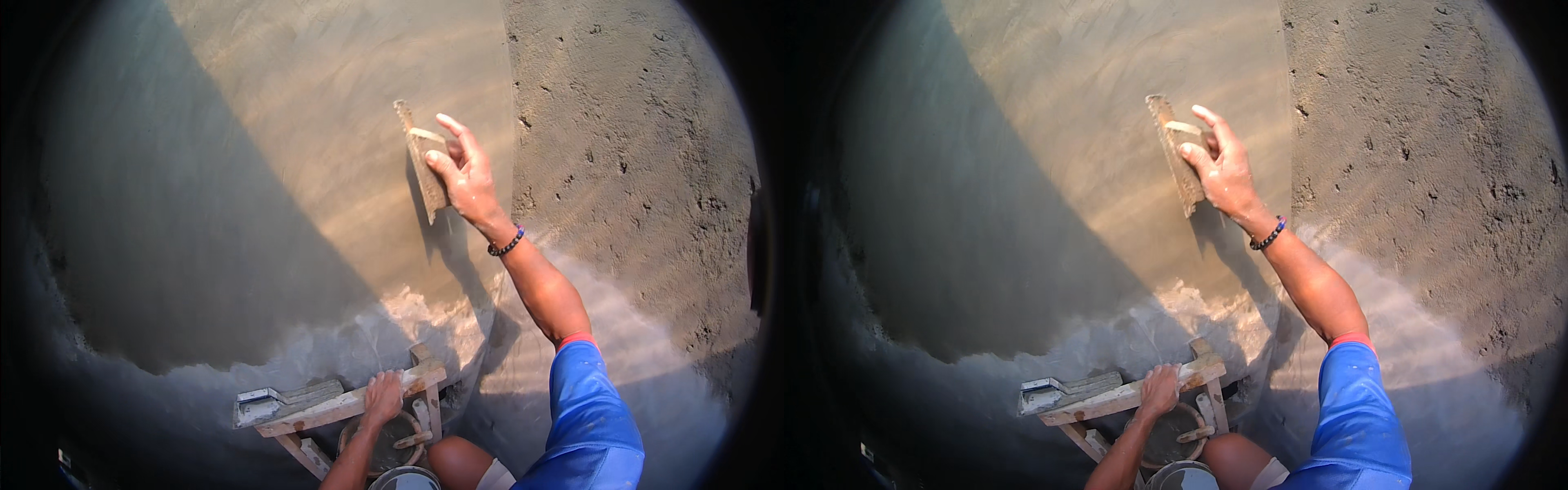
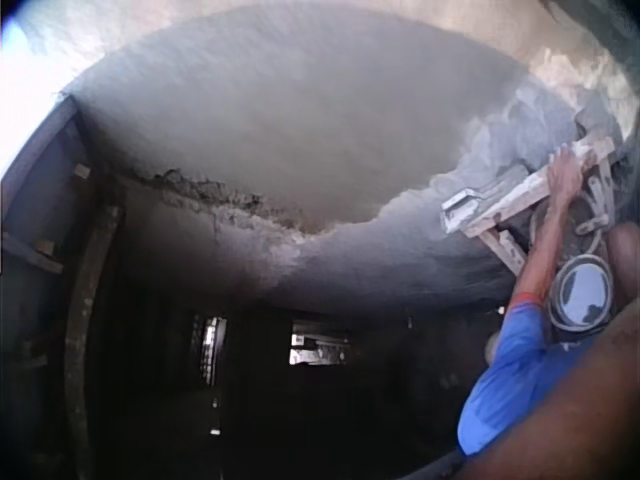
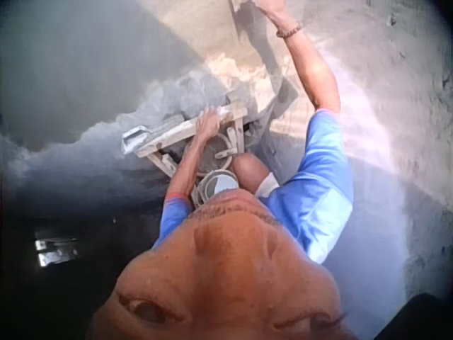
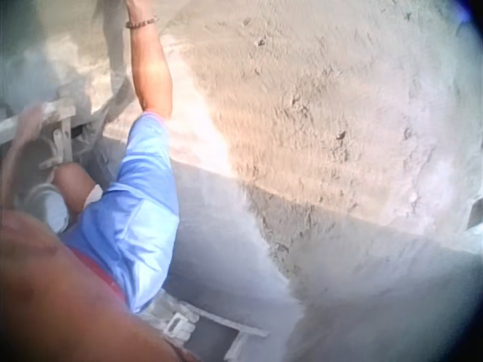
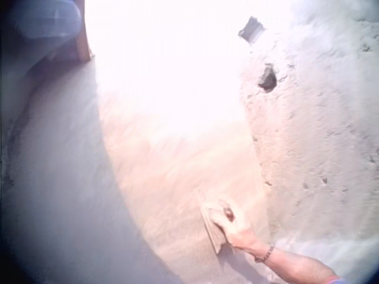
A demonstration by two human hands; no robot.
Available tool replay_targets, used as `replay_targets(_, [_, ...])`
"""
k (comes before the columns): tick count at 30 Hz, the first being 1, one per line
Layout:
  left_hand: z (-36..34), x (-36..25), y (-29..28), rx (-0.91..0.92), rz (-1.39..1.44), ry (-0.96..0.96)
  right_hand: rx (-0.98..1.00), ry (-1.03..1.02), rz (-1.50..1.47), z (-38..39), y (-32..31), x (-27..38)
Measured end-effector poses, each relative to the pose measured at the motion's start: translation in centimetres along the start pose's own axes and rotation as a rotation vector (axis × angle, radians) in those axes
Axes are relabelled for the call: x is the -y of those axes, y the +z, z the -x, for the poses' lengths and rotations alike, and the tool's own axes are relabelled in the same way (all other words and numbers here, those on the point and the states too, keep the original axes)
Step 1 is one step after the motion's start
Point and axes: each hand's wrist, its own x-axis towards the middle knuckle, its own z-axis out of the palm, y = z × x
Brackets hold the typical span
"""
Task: The person smooths a layer of wet cement on a wall using a wooden float. They hold a wooden hawk containing more cement and move the float in broad strokes to level the surface.
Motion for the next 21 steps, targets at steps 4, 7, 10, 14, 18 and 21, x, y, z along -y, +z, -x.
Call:
replay_targets(4, [-0.3, -0.5, -0.3, 0.031, -0.007, -0.006, -0.304, -0.283, 0.624, -14.0, -10.1, 0.2])
replay_targets(7, [-0.3, -0.5, 0.0, 0.035, 0.002, -0.007, -0.363, -0.245, 0.91, -21.5, -12.5, 1.4])
replay_targets(10, [-0.7, -1.2, 0.0, 0.073, -0.002, -0.005, -0.249, 0.006, 1.138, -25.1, -14.0, -0.3])
replay_targets(14, [-0.2, -0.6, 0.1, 0.081, -0.046, 0.001, -0.254, -0.012, 1.151, -19.1, -14.1, -4.1])
replay_targets(18, [-0.1, -0.3, 0.1, 0.035, -0.038, 0.031, -0.255, -0.011, 1.041, -6.5, -13.0, -7.3])
replay_targets(21, [-0.5, -0.7, 0.3, 0.055, -0.044, 0.046, -0.195, 0.167, 1.025, 3.5, -13.8, -10.0])
